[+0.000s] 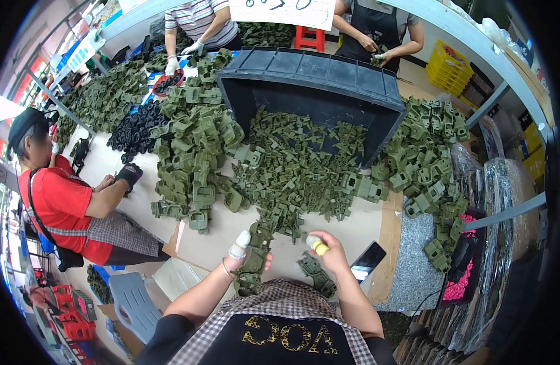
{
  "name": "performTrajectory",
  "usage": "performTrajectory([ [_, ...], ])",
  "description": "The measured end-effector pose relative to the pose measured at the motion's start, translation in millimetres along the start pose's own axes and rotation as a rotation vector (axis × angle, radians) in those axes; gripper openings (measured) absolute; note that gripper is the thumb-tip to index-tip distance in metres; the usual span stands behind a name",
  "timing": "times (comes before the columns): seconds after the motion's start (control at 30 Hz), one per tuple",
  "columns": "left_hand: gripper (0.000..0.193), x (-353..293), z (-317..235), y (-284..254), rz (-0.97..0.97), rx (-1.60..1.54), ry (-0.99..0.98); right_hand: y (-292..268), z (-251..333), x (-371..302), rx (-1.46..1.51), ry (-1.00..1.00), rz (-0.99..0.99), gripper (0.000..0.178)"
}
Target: The person assembles small green plastic toy tanks by hand from plastic parts, then inspects the assembled toy tanks.
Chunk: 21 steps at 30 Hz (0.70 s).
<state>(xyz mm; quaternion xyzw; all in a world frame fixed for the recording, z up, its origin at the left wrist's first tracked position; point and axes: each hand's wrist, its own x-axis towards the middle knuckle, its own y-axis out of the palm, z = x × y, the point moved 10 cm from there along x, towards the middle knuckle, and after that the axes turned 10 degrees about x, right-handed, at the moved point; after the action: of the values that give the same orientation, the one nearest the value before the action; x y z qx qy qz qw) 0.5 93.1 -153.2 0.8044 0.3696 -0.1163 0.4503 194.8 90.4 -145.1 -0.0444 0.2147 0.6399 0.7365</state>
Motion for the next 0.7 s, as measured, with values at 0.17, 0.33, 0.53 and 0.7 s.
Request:
performTrajectory([
  [0.17, 0.077, -5.9, -16.6, 46.7, 0.101, 0.178, 0.044, 61.8, 90.3, -59.2, -0.289, -0.428, 0.258, 0.032],
  [0.33, 0.055, -22.8, -9.3, 62.8, 0.174, 0.411, 0.106, 86.2, 117.7, -98.0, -0.746, -0.843, 0.125, 0.036],
  [0.53, 0.064, -38.1, -28.6, 79.5, 0.036, 1.015, 0.358, 93.3, 100.4, -117.1, -0.716, -0.806, 0.214, 0.029],
  [0.7, 0.064, -44.3, -20.3, 98.0, 0.101, 1.021, 0.388, 45.0, 54.4, -94.0, 0.16, -0.201, 0.032, 0.014],
])
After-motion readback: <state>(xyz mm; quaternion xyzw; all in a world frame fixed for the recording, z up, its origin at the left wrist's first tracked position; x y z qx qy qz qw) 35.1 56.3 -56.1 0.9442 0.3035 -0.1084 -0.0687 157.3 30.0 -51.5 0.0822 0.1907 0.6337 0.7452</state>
